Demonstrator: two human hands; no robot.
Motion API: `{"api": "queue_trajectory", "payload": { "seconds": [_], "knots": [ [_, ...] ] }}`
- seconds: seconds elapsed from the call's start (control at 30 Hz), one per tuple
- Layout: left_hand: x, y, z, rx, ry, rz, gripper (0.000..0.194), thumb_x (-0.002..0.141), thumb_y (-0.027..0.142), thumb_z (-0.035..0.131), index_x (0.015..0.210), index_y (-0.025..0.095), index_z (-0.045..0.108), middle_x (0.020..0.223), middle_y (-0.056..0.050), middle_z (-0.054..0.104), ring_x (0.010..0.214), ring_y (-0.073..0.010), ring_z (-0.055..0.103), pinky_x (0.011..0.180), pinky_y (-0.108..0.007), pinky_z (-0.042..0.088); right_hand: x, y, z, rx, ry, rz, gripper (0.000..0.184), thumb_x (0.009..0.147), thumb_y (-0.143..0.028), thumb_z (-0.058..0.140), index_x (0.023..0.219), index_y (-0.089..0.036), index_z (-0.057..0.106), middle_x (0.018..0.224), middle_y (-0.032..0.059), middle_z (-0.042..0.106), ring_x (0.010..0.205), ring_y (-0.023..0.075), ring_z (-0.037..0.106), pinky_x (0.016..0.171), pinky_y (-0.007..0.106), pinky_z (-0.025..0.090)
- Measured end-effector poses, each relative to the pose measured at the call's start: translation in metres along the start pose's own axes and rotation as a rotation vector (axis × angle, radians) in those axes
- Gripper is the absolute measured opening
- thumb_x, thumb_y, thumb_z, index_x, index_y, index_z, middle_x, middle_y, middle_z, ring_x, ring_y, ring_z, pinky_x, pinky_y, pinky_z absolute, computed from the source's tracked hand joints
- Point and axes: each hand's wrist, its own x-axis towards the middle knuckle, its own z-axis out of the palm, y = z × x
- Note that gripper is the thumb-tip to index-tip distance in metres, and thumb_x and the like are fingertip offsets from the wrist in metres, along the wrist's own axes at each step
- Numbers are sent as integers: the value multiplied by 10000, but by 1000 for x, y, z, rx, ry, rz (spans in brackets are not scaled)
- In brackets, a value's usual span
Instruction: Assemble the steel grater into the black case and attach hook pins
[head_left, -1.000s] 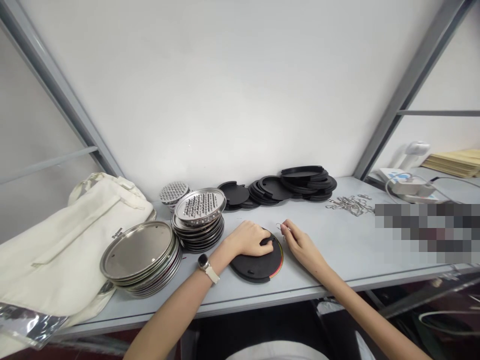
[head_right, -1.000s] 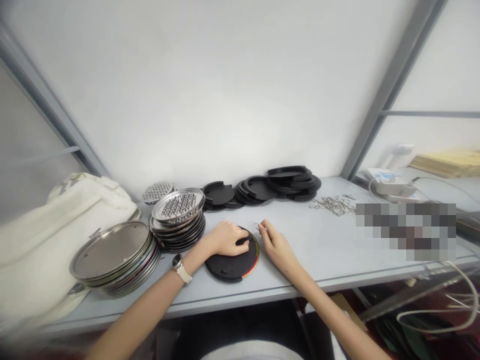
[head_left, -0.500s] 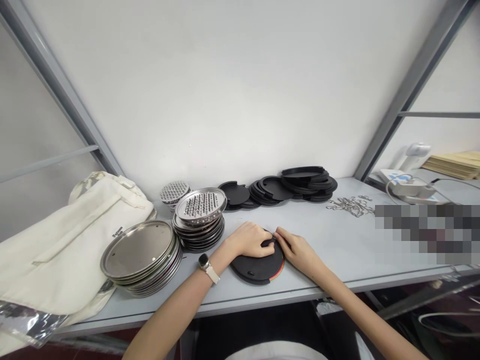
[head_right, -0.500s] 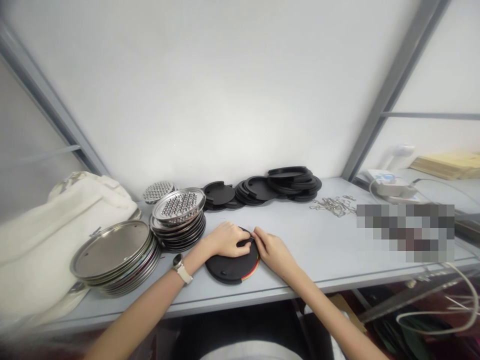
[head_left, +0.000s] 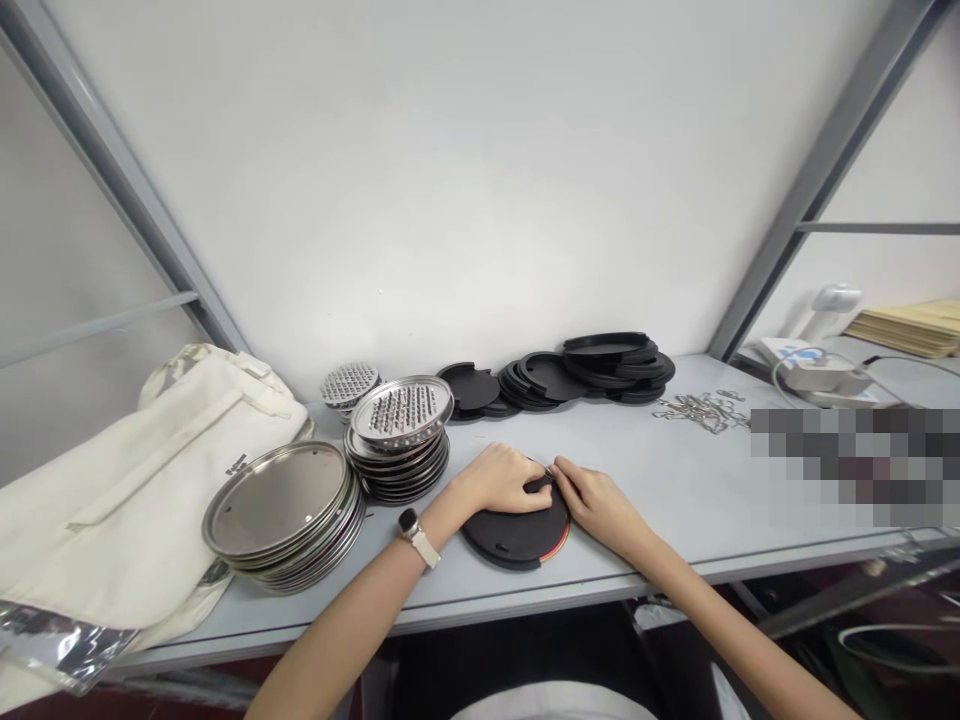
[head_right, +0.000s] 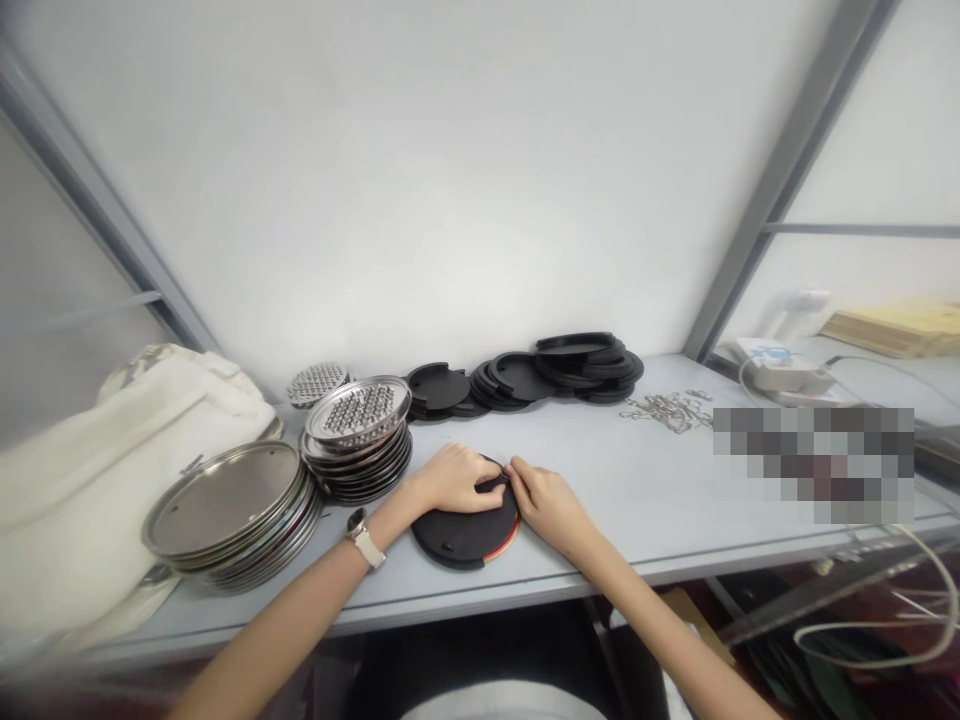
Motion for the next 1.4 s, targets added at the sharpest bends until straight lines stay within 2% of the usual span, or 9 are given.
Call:
{"api": "queue_trajectory", "payload": {
  "seconds": [0.5,0.83,1.13,1.3,1.4],
  "knots": [
    [2,6,-1,-34,-8,-137,359,819,426,459,628,178,634,610,-50,636,536,-163,545,517,-275,278,1,0,0,-11,25,30,224,930,-270,275,770,-228,426,576,0,563,529,179,564,523,261,296],
    [3,6,0,-52,-42,-186,339,835,424,456,712,181,657,682,-60,658,604,-183,583,570,-266,342,0,-3,1,11,72,58,234,930,-280,282,753,-229,426,565,-2,557,513,176,562,513,257,296],
    [3,3,-2,-52,-27,-114,307,842,392,458,730,181,650,695,-51,661,606,-176,587,555,-267,338,0,-1,2,31,98,87,248,933,-282,280,748,-229,437,571,0,560,508,173,561,512,258,294],
    [2,4,-4,-58,-17,-23,280,832,362,474,699,176,634,685,-41,660,594,-166,589,534,-272,319,0,-3,0,29,73,86,253,929,-292,286,743,-228,445,567,3,566,510,173,559,509,255,297],
    [2,6,-4,-69,-28,-22,279,821,362,486,678,169,629,667,-46,654,592,-169,591,529,-275,318,0,-4,-1,28,63,74,261,929,-300,284,739,-229,449,566,5,571,518,175,564,511,254,300]
  ]
}}
